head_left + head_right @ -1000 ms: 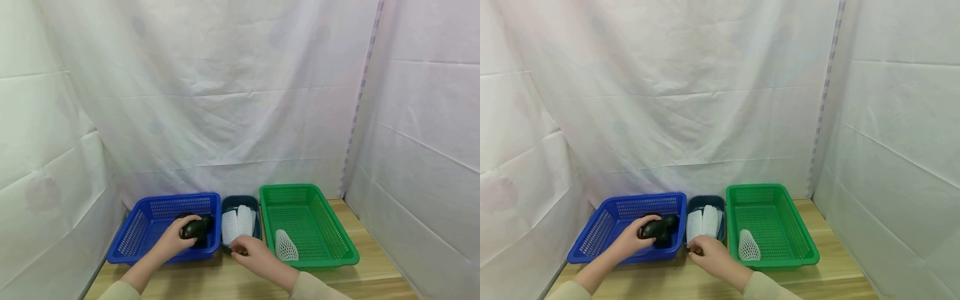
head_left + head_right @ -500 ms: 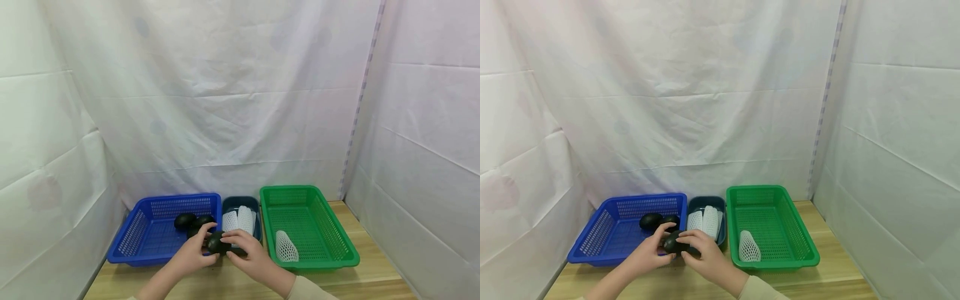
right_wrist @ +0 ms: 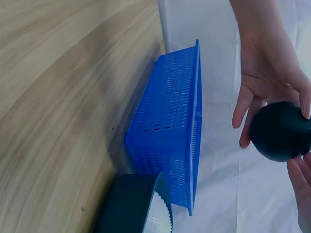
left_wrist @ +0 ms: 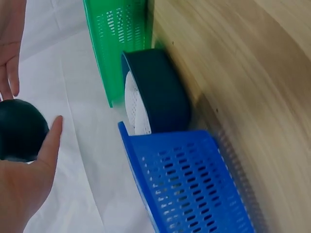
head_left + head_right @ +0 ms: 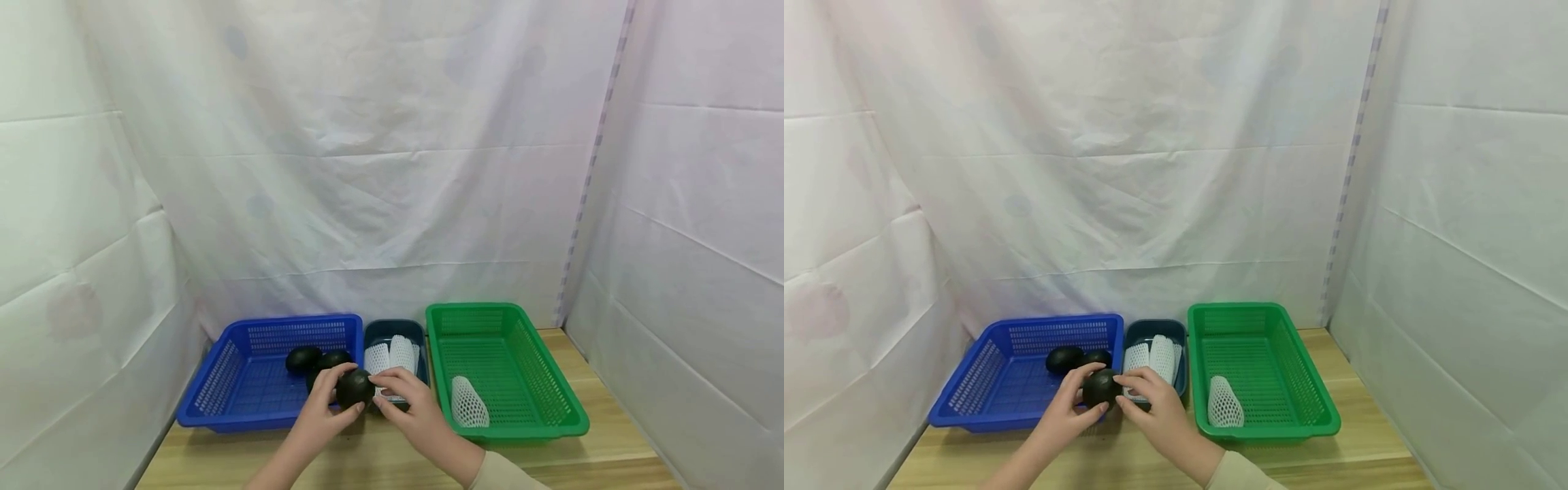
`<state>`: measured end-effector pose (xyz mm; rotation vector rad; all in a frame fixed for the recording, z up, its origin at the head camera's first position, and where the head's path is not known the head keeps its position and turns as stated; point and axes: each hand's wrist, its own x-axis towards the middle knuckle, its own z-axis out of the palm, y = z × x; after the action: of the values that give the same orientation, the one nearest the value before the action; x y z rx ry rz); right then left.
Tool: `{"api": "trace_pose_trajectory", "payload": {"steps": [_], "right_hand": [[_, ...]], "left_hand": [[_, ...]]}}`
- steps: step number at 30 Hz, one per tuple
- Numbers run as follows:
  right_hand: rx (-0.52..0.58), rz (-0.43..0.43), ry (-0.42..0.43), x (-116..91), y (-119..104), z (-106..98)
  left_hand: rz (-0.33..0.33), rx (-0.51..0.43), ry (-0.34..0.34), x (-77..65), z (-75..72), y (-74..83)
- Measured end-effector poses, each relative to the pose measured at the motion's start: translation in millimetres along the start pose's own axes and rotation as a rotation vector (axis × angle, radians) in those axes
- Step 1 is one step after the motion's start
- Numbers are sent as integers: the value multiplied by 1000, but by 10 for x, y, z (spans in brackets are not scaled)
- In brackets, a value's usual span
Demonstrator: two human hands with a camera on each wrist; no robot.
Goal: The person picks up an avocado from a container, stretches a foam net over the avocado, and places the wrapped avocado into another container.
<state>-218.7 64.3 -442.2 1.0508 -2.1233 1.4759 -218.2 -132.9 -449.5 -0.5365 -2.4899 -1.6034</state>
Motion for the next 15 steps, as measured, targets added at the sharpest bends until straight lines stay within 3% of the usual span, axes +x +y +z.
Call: {"api": "trace_pose_trajectory", "payload": {"steps": [7,15], "right_hand": [[-28,72,50,0,50,-63],[-55,272,53,-60,13,-121]], "left_hand": [[-30,57,94,-28,95,29],[16,170,182,-59,201,-5]]}}
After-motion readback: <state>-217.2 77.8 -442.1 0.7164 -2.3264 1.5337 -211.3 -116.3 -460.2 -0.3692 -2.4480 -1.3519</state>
